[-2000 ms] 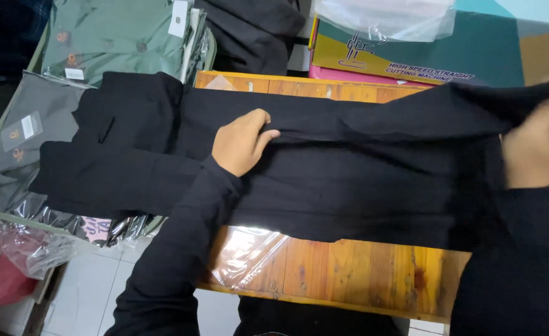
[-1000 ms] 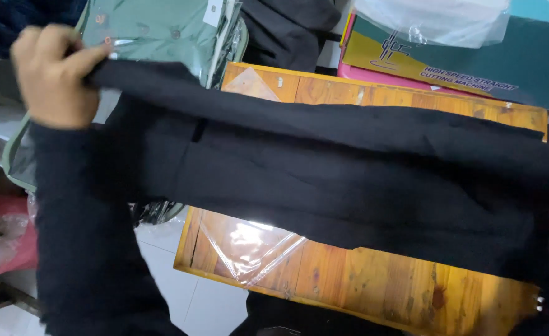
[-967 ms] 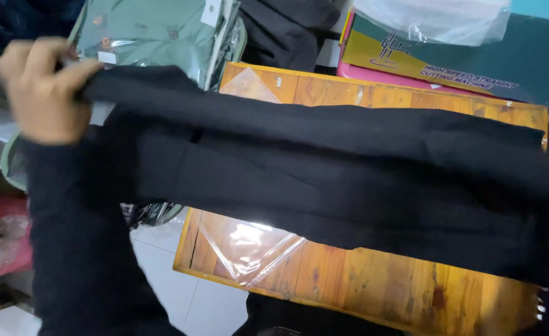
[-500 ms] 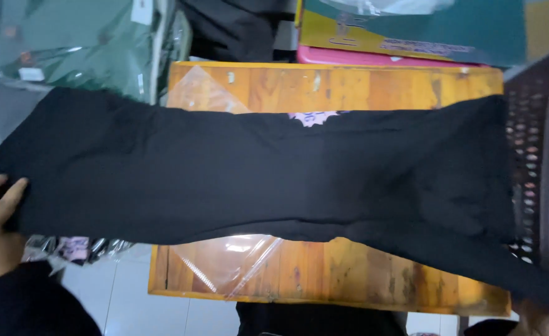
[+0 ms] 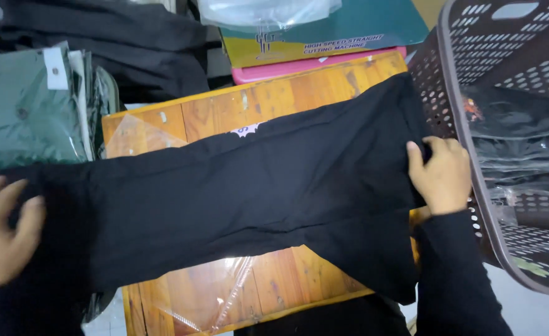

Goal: Folding a black t-shirt and placing it into a clear plastic bag for packaging

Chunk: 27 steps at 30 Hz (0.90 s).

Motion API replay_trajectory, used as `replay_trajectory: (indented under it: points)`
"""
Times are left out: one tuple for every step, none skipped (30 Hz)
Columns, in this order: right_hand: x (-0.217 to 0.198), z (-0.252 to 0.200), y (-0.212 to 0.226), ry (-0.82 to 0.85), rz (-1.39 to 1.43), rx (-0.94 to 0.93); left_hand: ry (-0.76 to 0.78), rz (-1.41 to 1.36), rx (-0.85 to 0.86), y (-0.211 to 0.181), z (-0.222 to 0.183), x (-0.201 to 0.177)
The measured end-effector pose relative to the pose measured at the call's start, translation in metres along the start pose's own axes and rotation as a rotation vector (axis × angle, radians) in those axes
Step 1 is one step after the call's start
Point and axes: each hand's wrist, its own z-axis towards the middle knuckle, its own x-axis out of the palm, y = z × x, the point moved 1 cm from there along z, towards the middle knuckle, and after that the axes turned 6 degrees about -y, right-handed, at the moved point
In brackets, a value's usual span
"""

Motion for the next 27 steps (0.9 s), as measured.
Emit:
replay_trajectory:
  points:
    - [0.004,0.005,0.004,-0.008,0.004,0.005,-0.006,0.003,0.007,0.005,0.007,0.010]
    - [0.008,0.010,0.008,0.003,-0.085,0.046,0.134,0.380,-0.008,0.010,0.014,0.022]
    - [0.012,0.015,0.011,0.017,-0.174,0.090,0.271,0.758,-0.025,0.017,0.022,0.034]
    - [0.011,0.015,0.017,0.014,-0.172,0.097,0.266,0.761,-0.018,0.019,0.019,0.035]
    - [0.010,0.016,0.022,-0.087,-0.230,0.035,0.233,0.730,-0.052,0.020,0.016,0.037]
    - [0.009,0.018,0.027,-0.188,-0.289,-0.028,0.201,0.697,-0.085,0.022,0.012,0.040]
    - [0.008,0.020,0.032,-0.189,-0.292,-0.020,0.198,0.696,-0.077,0.019,0.018,0.033]
    - [0.008,0.023,0.037,-0.170,-0.251,-0.075,0.222,0.452,-0.185,0.016,0.022,0.027]
    - [0.008,0.026,0.044,-0.151,-0.209,-0.134,0.245,0.206,-0.293,0.013,0.025,0.020]
    - [0.014,0.029,0.044,-0.150,-0.209,-0.129,0.245,0.207,-0.288,0.034,0.028,0.028]
    - [0.020,0.033,0.044,-0.063,-0.150,-0.055,0.209,0.182,-0.270,0.056,0.026,0.034]
    - [0.026,0.035,0.045,0.025,-0.091,0.018,0.174,0.158,-0.252,0.077,0.023,0.040]
    - [0.032,0.040,0.046,0.027,-0.086,0.011,0.174,0.162,-0.260,0.089,0.026,0.046]
    - [0.039,0.044,0.047,0.149,-0.094,0.081,0.179,0.282,-0.274,0.100,0.029,0.052]
    - [0.046,0.048,0.049,0.268,-0.099,0.152,0.181,0.405,-0.286,0.113,0.033,0.056]
    - [0.048,0.050,0.047,0.268,-0.093,0.143,0.180,0.412,-0.294,0.116,0.035,0.061]
    - [0.051,0.054,0.044,0.339,-0.070,0.151,0.213,0.614,-0.367,0.120,0.039,0.066]
    - [0.054,0.058,0.042,0.411,-0.047,0.159,0.247,0.816,-0.441,0.124,0.043,0.070]
    - [0.062,0.056,0.030,0.411,-0.043,0.154,0.246,0.820,-0.446,0.126,0.045,0.068]
    - [0.071,0.055,0.018,0.334,0.153,0.191,0.179,0.719,-0.516,0.128,0.047,0.066]
    - [0.079,0.056,0.004,0.254,0.346,0.226,0.110,0.613,-0.586,0.128,0.048,0.066]
    - [0.074,0.054,-0.006,0.253,0.348,0.219,0.108,0.614,-0.593,0.147,0.039,0.068]
    - [0.068,0.050,-0.016,0.130,0.409,0.213,-0.034,0.460,-0.505,0.165,0.030,0.069]
    - [0.063,0.047,-0.027,0.007,0.470,0.208,-0.173,0.305,-0.415,0.182,0.021,0.071]
    - [0.051,0.047,-0.020,0.012,0.469,0.210,-0.169,0.306,-0.415,0.185,0.014,0.070]
    - [0.039,0.046,-0.014,0.024,0.452,0.219,-0.222,0.243,-0.434,0.188,0.007,0.070]
    - [0.026,0.047,-0.008,0.035,0.430,0.227,-0.275,0.176,-0.454,0.190,0.000,0.072]
